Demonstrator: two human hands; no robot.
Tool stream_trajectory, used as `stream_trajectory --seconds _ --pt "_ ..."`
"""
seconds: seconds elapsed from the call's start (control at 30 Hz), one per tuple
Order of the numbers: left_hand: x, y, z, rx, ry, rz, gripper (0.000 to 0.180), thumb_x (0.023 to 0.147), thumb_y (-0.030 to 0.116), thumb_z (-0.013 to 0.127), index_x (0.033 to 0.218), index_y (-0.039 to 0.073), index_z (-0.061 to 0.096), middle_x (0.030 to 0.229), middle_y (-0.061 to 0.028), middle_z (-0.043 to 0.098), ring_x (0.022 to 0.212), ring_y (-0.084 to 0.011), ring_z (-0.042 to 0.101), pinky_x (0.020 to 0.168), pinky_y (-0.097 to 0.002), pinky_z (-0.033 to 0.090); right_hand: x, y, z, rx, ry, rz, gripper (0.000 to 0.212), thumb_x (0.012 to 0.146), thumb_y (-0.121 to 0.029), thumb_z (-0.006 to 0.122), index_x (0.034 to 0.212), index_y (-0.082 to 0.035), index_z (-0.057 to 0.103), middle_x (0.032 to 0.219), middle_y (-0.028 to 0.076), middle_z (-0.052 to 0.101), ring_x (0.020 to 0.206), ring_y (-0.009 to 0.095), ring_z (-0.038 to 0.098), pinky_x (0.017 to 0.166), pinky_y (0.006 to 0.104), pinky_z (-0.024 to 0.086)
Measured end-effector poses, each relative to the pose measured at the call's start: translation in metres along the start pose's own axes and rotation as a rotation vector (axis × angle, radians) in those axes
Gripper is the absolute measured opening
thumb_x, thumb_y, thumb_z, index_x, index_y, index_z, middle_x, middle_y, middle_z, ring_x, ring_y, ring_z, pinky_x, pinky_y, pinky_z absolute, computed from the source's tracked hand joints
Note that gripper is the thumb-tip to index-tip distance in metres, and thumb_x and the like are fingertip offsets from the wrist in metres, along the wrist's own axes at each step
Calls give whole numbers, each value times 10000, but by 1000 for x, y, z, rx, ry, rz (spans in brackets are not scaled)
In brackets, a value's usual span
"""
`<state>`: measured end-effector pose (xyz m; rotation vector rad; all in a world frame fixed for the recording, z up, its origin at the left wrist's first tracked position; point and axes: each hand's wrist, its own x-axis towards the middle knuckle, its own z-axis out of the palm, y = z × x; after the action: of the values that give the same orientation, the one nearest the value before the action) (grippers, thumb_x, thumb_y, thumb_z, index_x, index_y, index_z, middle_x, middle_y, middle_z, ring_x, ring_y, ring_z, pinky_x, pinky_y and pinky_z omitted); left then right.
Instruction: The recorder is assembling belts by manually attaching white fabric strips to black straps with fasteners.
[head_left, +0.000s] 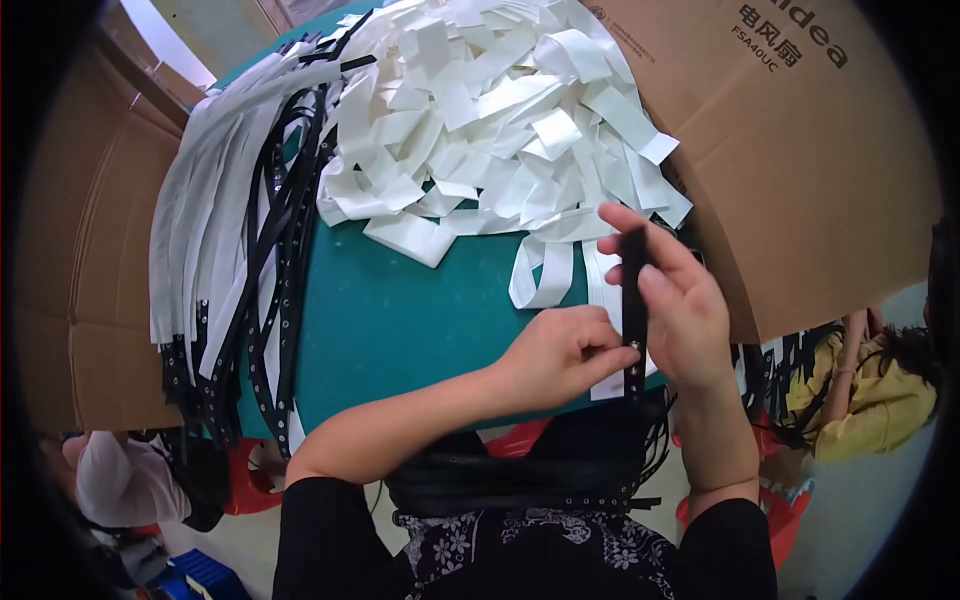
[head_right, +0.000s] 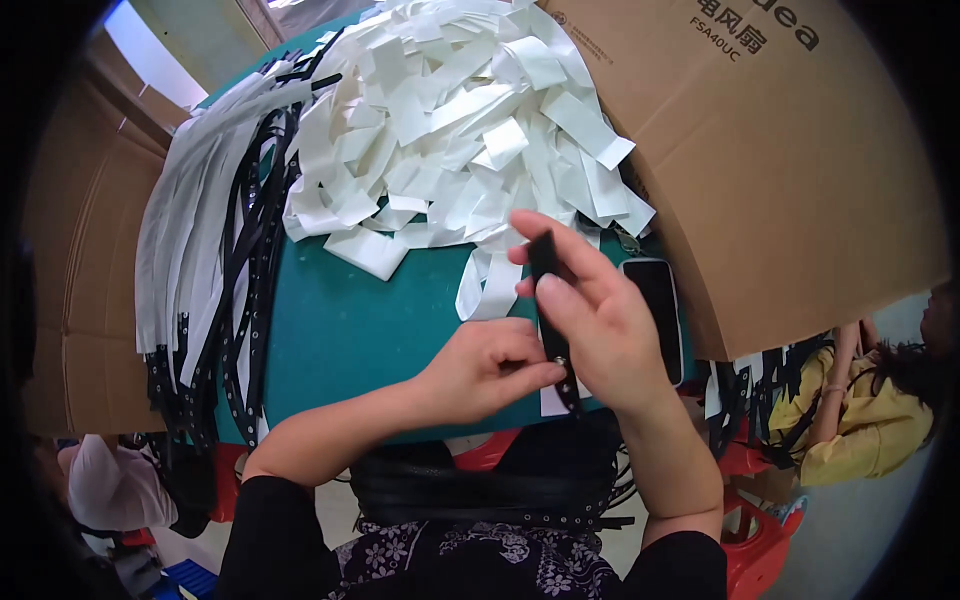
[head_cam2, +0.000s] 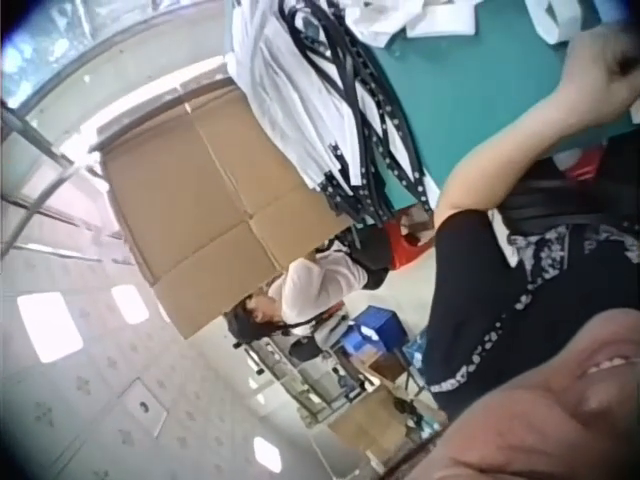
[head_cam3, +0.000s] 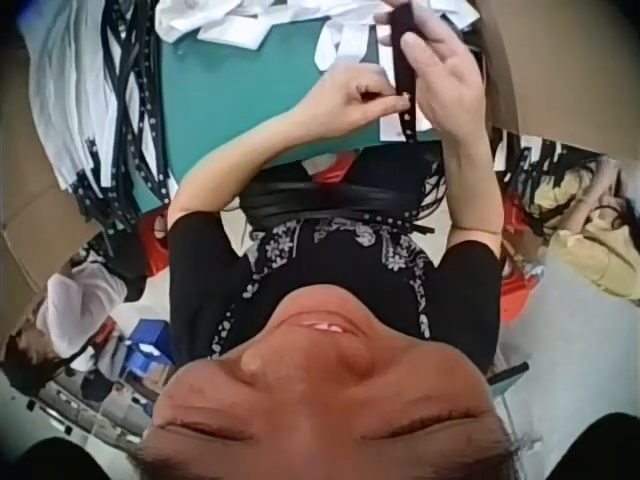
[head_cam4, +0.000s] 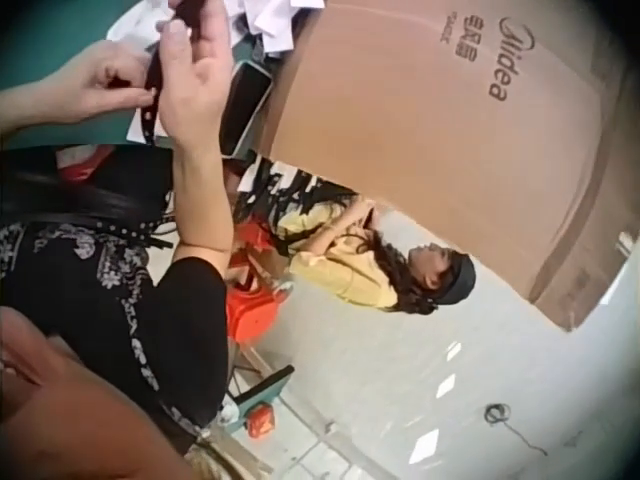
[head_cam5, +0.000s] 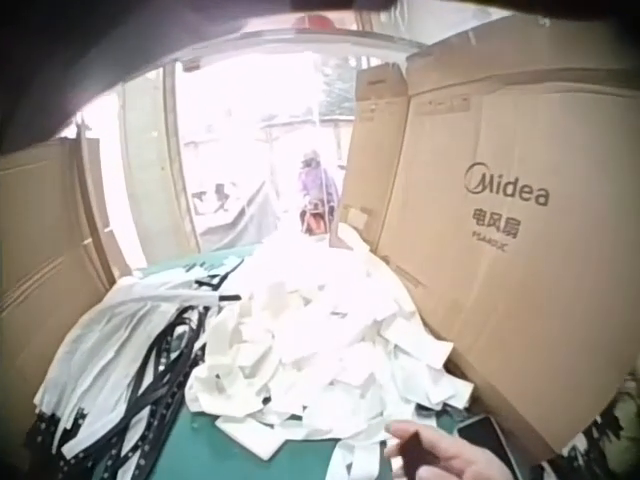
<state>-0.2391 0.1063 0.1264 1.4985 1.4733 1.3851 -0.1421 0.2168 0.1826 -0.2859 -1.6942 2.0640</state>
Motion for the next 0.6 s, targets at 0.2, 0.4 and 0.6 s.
stream_trajectory --seconds 0.2,0.4,0.6 --pt "24 -14 -39 284 -189 -60 140 798 180 655 792 40 649 730 -84 588 629 -236 584 559 -316 450 -13 66 -23 -175 112 68 227 953 -141 447 1108 -1 537 1086 78 574 940 122 555 758 236 472" --pt "117 -68 -135 645 175 -105 173 854 171 516 949 66 616 859 -180 602 766 -359 582 661 -419 463 -7 135 -46 134 151 302 212 976 -223 389 981 -29 475 671 38 512 561 102 494 539 229 432" --pt "190 -111 -203 1118 272 269 329 852 269 520 1164 175 572 1163 -113 569 1168 -294 473 1000 -480 313 -11 136 -40 -88 59 158 219 967 -197 421 975 5 505 705 38 550 591 73 486 556 199 414"
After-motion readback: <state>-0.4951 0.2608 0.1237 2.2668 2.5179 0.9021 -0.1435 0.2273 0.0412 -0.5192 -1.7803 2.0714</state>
